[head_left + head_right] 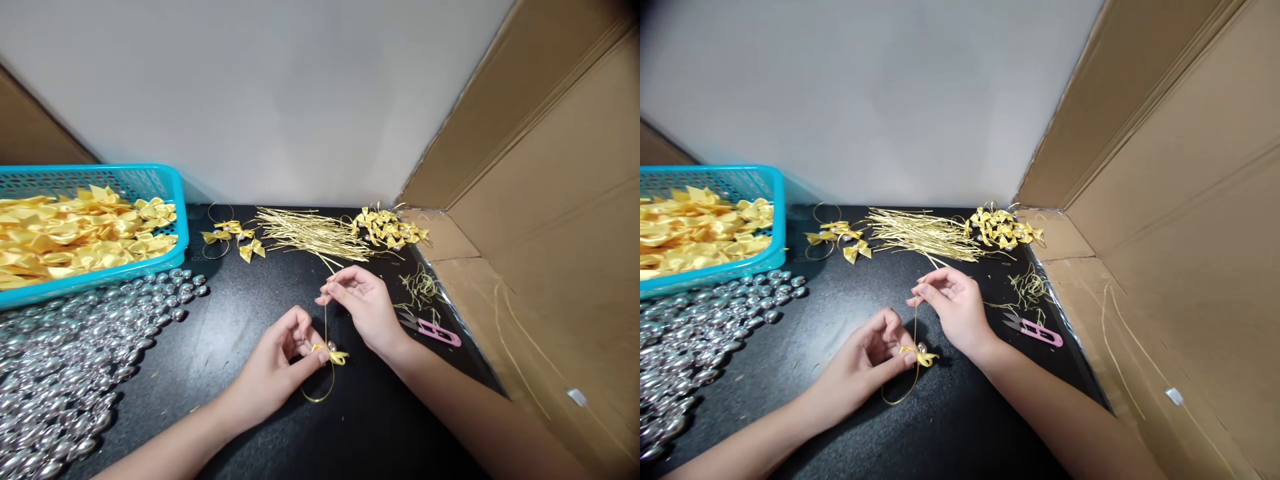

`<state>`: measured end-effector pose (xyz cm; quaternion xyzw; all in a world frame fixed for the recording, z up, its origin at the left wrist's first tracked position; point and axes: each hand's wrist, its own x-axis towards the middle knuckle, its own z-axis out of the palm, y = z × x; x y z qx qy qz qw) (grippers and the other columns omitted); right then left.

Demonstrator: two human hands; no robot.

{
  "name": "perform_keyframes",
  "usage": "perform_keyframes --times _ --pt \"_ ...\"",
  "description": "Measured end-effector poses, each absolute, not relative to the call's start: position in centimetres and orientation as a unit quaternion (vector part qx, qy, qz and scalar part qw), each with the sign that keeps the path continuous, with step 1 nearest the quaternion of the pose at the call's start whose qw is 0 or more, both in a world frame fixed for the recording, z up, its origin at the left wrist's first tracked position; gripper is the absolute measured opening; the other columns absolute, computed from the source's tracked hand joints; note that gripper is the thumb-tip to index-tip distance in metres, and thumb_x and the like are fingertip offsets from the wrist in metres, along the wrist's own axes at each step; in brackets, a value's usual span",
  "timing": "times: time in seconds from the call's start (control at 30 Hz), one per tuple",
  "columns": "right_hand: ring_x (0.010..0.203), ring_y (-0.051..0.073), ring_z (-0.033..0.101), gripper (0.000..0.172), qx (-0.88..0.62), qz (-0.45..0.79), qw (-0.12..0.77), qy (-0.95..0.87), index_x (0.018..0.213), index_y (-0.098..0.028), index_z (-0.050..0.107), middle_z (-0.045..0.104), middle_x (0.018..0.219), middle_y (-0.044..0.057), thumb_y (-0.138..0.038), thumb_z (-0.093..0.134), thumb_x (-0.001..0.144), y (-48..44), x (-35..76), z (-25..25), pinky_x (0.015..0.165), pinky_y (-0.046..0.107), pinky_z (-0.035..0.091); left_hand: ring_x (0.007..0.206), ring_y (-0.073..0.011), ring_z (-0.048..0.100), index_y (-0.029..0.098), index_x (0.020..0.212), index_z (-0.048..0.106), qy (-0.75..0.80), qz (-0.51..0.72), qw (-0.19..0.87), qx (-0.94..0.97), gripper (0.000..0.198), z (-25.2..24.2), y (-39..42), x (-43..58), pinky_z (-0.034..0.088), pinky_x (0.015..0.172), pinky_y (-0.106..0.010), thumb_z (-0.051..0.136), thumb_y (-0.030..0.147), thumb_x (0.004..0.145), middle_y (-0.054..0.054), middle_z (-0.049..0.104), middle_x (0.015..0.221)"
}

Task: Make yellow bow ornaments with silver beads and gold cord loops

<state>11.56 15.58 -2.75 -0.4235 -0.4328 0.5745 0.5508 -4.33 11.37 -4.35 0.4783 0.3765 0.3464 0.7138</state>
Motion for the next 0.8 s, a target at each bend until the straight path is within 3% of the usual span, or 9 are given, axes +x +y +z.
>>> perform_keyframes --times 0.5,0.7,0.8 --pt "0.059 0.012 0.068 0.024 -0.426 0.579 0.570 -0.398 0.073 -0.019 0.062 0.068 0.070 -0.003 -0.033 0.080 0.066 15.89 11.55 -2.78 0.068 0.030 0.058 0.061 -0.0096 0.049 0.022 0.075 0.033 0.377 0.351 0.719 0.467 0.038 -4.24 11.44 -3.80 0.038 0.061 -0.023 0.070 0.024 0.079 0.005 0.059 0.068" --pt "0.075 0.013 0.070 0.030 -0.403 0.686 0.515 -0.319 0.079 -0.021 0.053 0.070 0.079 -0.002 -0.035 0.078 0.070 15.84 11.83 -2.57 0.079 0.029 0.052 0.062 -0.0094 0.050 0.022 0.076 0.034 0.373 0.378 0.721 0.446 0.036 -4.54 11.41 -3.71 0.038 0.061 -0.022 0.070 0.025 0.079 0.005 0.059 0.070" --pt "0.072 0.012 0.068 0.035 -0.381 0.740 0.481 -0.275 0.083 -0.023 0.046 0.068 0.075 -0.004 -0.037 0.076 0.072 15.57 11.95 -2.06 0.073 0.027 0.050 0.064 -0.0105 0.051 0.021 0.085 0.045 0.378 0.373 0.721 0.446 0.027 -4.60 11.50 -3.79 0.039 0.063 -0.023 0.071 0.027 0.078 0.005 0.058 0.070"
